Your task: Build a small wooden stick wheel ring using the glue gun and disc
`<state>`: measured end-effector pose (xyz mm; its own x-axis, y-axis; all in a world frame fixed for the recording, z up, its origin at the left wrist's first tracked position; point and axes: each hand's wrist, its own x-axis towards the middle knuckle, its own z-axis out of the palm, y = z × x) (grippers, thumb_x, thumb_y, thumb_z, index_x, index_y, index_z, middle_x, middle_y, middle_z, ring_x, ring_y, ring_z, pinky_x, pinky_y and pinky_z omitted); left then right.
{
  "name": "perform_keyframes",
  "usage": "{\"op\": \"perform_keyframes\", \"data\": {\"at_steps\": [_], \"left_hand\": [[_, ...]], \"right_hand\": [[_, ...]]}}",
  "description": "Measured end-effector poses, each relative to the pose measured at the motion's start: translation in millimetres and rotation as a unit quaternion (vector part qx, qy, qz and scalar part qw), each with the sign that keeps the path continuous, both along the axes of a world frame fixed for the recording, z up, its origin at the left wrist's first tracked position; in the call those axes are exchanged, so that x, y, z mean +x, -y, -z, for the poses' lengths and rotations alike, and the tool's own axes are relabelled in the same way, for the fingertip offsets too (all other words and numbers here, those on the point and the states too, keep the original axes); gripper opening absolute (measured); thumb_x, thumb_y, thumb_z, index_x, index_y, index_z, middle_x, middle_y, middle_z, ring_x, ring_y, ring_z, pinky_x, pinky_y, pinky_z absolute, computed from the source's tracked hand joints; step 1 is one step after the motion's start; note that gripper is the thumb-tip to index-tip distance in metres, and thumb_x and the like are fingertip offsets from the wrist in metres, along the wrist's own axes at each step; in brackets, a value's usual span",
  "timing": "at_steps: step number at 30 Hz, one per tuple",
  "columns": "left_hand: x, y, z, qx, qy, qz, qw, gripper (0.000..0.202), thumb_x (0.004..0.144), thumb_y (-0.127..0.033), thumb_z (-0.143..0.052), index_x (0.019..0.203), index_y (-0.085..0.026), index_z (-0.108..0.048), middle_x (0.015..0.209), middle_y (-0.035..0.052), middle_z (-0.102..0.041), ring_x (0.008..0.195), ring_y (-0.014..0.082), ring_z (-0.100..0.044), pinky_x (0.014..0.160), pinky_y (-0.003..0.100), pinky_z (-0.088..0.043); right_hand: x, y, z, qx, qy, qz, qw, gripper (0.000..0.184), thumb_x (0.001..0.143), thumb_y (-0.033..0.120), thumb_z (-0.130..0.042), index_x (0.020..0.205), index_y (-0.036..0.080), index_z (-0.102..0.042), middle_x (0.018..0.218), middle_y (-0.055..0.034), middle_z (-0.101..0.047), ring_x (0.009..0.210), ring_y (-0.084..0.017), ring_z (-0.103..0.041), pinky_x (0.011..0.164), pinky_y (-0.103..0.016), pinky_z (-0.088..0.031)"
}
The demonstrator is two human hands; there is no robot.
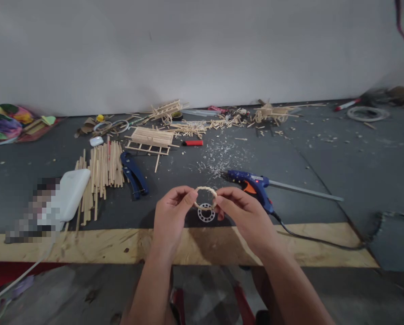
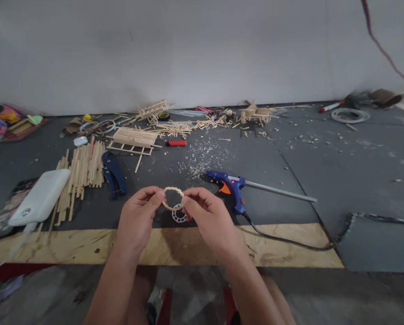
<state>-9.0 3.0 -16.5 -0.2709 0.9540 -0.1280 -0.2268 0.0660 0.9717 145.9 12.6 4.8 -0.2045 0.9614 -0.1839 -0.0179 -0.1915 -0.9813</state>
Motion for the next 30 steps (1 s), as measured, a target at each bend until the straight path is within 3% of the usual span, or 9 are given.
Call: {"op": "perform_keyframes", "data": {"at_steps": [8,12,17,21,25,30], "left_hand": [[-1,0,-0.3,-0.008,0.111,0.041,0.993,0.012,0.071,-0.027,-0.075,0.079,-0.02,-0.071,0.072,-0.0004,-0.069,0.064,0.0105,-0.06,0.067,0.025,-0.048],[0,0,-4.9,-0.016,0.123,0.047,0.991,0.014,0.07,-0.027,-0.076,0.079,-0.019,-0.07,0.069,-0.0007,-0.068,0.062,0.0095,-0.059,0.065,0.023,-0.047],[6,2,-6.7,-0.025,0.127,0.107,0.986,0.022,0.069,-0.028,-0.077,0.087,-0.018,-0.069,0.085,0.0026,-0.069,0.07,0.012,-0.062,0.07,0.027,-0.049],[10,4,-3.2,-0.036,0.103,0.154,0.982,0.018,0.072,-0.028,-0.075,0.084,-0.017,-0.067,0.074,0.001,-0.068,0.066,0.0109,-0.061,0.07,0.026,-0.048],[6,2,-2.3,-0.031,0.099,0.097,0.99,0.017,0.073,-0.03,-0.073,0.083,-0.017,-0.067,0.07,-0.0004,-0.067,0.065,0.0102,-0.061,0.068,0.025,-0.048],[-11,-5,-0.9,-0.031,0.039,0.012,0.999,0.019,0.071,-0.031,-0.073,0.082,-0.017,-0.068,0.075,0.0002,-0.065,0.071,0.0113,-0.059,0.067,0.024,-0.047]], "right_hand": [[-1,-1,1.1,-0.024,-0.041,0.024,0.999,0.012,0.083,0.032,-0.06,0.086,0.021,-0.064,0.069,0.0023,-0.059,0.061,-0.011,-0.053,0.063,-0.027,-0.042],[-2,-2,-0.3,-0.035,-0.049,0.036,0.998,0.01,0.082,0.03,-0.062,0.085,0.021,-0.065,0.07,0.0022,-0.06,0.062,-0.01,-0.054,0.064,-0.027,-0.044],[-2,-4,-2.0,-0.041,-0.098,0.08,0.991,0.011,0.08,0.031,-0.065,0.083,0.02,-0.066,0.074,0.0009,-0.062,0.065,-0.011,-0.056,0.066,-0.026,-0.047],[-5,-5,-0.6,-0.048,-0.126,0.08,0.988,0.013,0.078,0.032,-0.068,0.082,0.02,-0.066,0.072,0.0009,-0.063,0.065,-0.011,-0.057,0.065,-0.025,-0.048],[-6,-5,-2.0,-0.048,-0.142,0.12,0.981,0.019,0.077,0.038,-0.066,0.079,0.019,-0.065,0.071,0.0001,-0.062,0.059,-0.01,-0.055,0.049,-0.021,-0.041],[-3,-4,-12.6,-0.083,-0.195,0.149,0.966,0.016,0.08,0.029,-0.059,0.068,0.02,-0.053,0.054,0.0056,-0.046,0.045,-0.007,-0.044,0.038,-0.019,-0.027]]}}
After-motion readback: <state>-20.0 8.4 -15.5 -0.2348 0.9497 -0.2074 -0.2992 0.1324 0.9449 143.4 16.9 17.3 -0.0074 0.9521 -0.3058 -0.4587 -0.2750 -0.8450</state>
